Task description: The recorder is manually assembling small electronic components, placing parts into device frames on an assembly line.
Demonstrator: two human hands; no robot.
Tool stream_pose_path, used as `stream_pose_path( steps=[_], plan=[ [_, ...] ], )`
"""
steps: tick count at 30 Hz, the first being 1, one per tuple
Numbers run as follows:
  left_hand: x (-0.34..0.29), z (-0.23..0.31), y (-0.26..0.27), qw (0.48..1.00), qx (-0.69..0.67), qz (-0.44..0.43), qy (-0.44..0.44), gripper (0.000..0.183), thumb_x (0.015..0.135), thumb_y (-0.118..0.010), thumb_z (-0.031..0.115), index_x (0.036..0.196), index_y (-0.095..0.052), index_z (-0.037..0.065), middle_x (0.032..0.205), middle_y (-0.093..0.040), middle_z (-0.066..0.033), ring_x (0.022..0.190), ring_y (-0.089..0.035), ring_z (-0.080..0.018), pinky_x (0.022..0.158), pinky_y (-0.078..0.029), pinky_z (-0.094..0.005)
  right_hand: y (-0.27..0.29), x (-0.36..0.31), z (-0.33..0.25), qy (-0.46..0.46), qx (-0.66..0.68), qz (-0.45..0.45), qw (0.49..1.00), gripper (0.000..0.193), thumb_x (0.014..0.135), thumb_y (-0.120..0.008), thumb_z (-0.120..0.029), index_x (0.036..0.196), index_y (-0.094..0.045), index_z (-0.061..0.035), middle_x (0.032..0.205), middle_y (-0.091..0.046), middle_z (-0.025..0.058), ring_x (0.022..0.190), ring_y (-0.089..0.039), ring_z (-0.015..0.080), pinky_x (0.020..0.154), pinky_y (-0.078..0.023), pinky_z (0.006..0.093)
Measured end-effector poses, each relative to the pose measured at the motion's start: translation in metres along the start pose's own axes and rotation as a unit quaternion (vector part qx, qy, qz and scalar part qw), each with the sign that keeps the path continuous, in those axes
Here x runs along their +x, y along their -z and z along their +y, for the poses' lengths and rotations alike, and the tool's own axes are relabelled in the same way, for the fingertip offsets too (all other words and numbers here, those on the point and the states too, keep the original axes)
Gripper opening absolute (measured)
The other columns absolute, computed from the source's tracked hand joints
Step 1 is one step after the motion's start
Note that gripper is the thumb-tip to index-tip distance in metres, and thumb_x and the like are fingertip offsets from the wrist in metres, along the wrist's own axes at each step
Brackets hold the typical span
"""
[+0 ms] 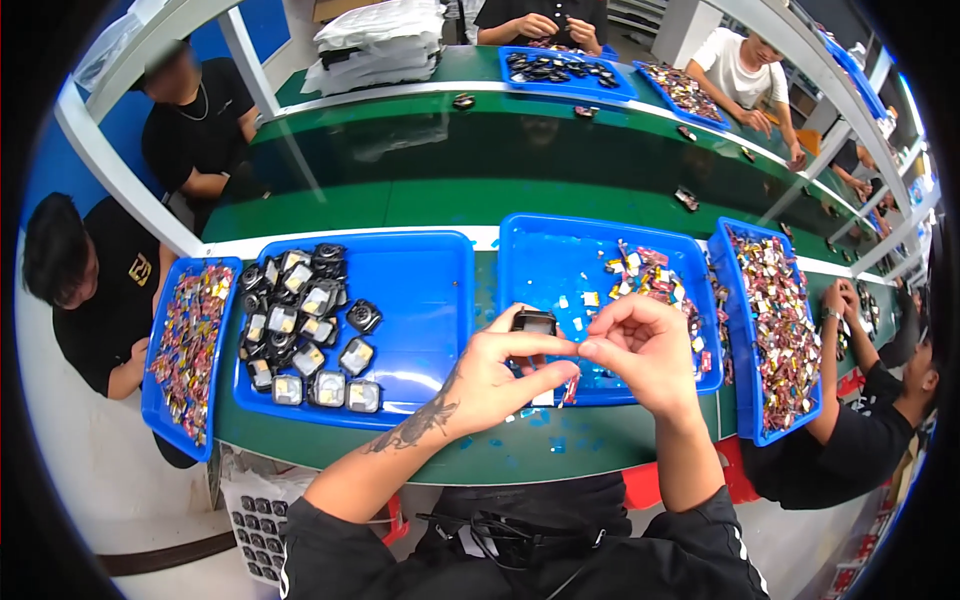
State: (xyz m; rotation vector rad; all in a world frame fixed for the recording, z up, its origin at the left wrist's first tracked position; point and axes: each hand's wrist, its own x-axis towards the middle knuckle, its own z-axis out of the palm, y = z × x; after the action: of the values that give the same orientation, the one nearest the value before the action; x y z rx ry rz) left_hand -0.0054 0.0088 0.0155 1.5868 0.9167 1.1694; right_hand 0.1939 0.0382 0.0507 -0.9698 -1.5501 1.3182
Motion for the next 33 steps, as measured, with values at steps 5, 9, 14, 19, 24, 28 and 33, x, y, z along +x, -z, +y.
stream_pose_path(
  steps=[5,9,14,19,24,28,33],
  plan=[
    [-0.004,0.003,0.004,0.998,-0.024,0.033,0.045,0.017,0.078,-0.079,0.011,0.094,-0.075,0.007,0.093,-0.061,-0.0032,0.080,-0.054,-0.0083,0.067,-0.045,-0.0223,-0.020,-0.003,0.004,-0.018,0.067,0.008,0.998,0.014,0.077,-0.076,0.004,0.085,-0.065,0.0004,0.079,-0.061,-0.0013,0.063,-0.045,-0.0012,0.054,-0.036,0.0152],
    [-0.005,-0.003,0.000,0.998,-0.047,0.038,0.032,0.017,0.078,-0.079,0.011,0.094,-0.075,0.006,0.094,-0.061,-0.0033,0.077,-0.053,-0.0072,0.065,-0.044,-0.0221,-0.022,-0.005,0.013,-0.005,0.099,0.016,0.995,0.010,0.082,-0.072,0.001,0.089,-0.066,0.0021,0.082,-0.064,0.0016,0.067,-0.051,0.0010,0.058,-0.041,0.0162],
    [-0.006,-0.003,0.003,0.997,-0.034,0.040,0.048,0.015,0.079,-0.078,0.009,0.093,-0.074,0.004,0.098,-0.060,-0.0046,0.078,-0.056,-0.0069,0.064,-0.044,-0.0196,-0.009,-0.007,0.012,-0.015,0.049,-0.006,0.999,0.006,0.087,-0.068,-0.003,0.090,-0.066,0.0021,0.085,-0.065,0.0027,0.074,-0.057,0.0049,0.061,-0.045,0.0185],
    [-0.005,0.004,0.004,0.995,-0.050,0.019,0.082,0.014,0.079,-0.078,0.008,0.092,-0.074,0.003,0.098,-0.062,-0.0051,0.080,-0.059,-0.0080,0.068,-0.047,-0.0218,-0.002,-0.007,0.002,-0.033,-0.032,-0.074,0.996,0.009,0.090,-0.064,-0.008,0.089,-0.065,0.0008,0.083,-0.064,0.0023,0.076,-0.057,0.0064,0.063,-0.046,0.0205],
    [-0.009,0.001,0.012,0.994,0.033,-0.028,0.097,0.013,0.075,-0.080,0.007,0.087,-0.076,0.007,0.096,-0.060,-0.0030,0.075,-0.051,-0.0063,0.063,-0.041,-0.0208,-0.005,-0.005,0.006,-0.040,-0.054,-0.161,0.985,0.011,0.094,-0.058,-0.012,0.091,-0.061,-0.0010,0.084,-0.061,0.0008,0.076,-0.053,0.0058,0.065,-0.044,0.0231],
    [-0.009,0.009,0.019,0.999,0.052,-0.001,0.014,0.014,0.075,-0.079,0.011,0.088,-0.076,0.009,0.082,-0.066,-0.0031,0.083,-0.056,-0.0141,0.069,-0.046,-0.0271,-0.018,-0.001,0.008,-0.062,0.006,-0.176,0.982,0.011,0.096,-0.054,-0.010,0.090,-0.055,-0.0008,0.075,-0.052,-0.0015,0.069,-0.048,0.0086,0.061,-0.040,0.0256],
    [-0.004,0.005,0.016,0.998,0.037,0.033,0.047,0.015,0.076,-0.080,0.008,0.089,-0.074,0.004,0.087,-0.061,-0.0037,0.079,-0.055,-0.0098,0.063,-0.044,-0.0227,-0.023,0.011,0.024,0.083,-0.389,0.007,0.917,0.013,0.086,-0.062,-0.005,0.098,-0.059,-0.0029,0.079,-0.062,0.0156,0.070,-0.062,0.0338,0.060,-0.048,0.0418]
  ],
)
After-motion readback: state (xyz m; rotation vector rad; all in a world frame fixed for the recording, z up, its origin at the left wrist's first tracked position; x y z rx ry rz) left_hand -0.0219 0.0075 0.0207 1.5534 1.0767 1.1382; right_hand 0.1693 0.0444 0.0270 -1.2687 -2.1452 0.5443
